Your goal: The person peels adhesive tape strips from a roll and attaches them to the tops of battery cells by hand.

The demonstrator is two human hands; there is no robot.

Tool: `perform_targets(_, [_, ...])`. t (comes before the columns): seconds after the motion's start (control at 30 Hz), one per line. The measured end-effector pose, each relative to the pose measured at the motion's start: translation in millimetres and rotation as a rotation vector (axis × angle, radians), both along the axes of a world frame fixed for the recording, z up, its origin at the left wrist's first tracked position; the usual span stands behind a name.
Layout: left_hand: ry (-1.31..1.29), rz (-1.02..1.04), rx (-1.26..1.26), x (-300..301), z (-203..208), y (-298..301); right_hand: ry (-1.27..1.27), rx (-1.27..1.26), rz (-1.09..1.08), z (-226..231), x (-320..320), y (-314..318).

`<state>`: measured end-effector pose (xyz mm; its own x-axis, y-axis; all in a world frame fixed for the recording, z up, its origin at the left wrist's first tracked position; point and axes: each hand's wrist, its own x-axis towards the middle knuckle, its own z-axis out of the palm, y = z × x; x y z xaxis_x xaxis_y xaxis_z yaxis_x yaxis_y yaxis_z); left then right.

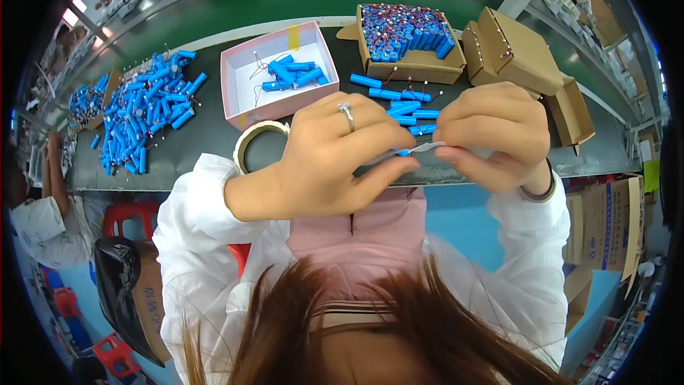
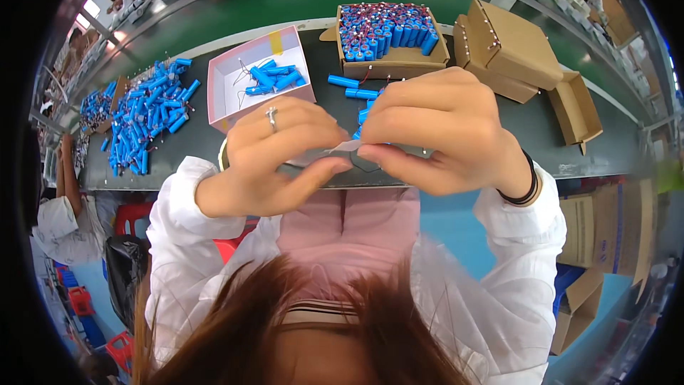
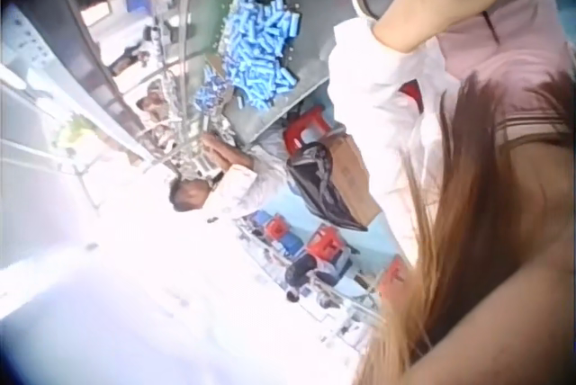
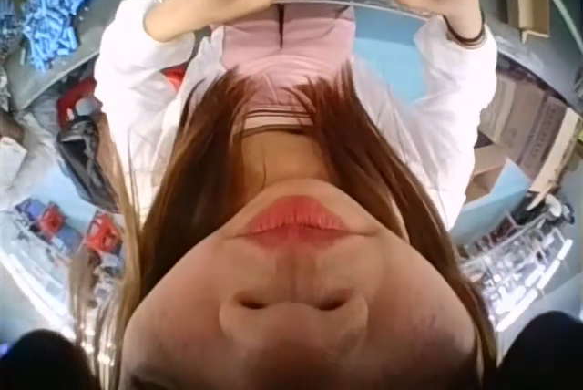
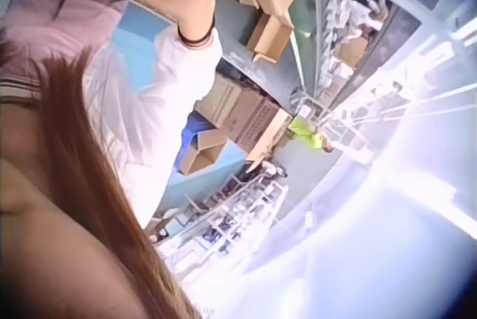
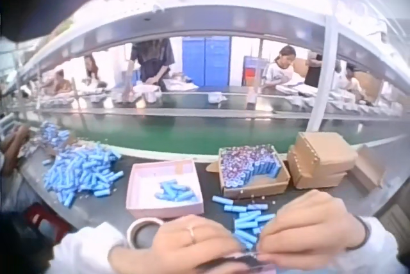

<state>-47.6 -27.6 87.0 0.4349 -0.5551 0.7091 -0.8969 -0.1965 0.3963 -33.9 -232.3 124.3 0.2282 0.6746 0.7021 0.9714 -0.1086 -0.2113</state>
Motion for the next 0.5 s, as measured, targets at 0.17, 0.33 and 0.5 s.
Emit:
perform_targets(0.17, [-0.025,-0.025,-0.058,4.2,1.0,-0.2,0.07,0.003,0.018,-7.3,9.3,2.1])
perform_targets(0.33, [0.141,-0.138,-0.069,13.7,-0.2,5.9,0.147,-0.053,0.013,-8.6,20.7,3.3])
perform_targets(0.5, [0.515,-0.171,-0.113,22.1,-5.7,29.7,0.549,0.045,-0.217,-36.8,41.7,8.8])
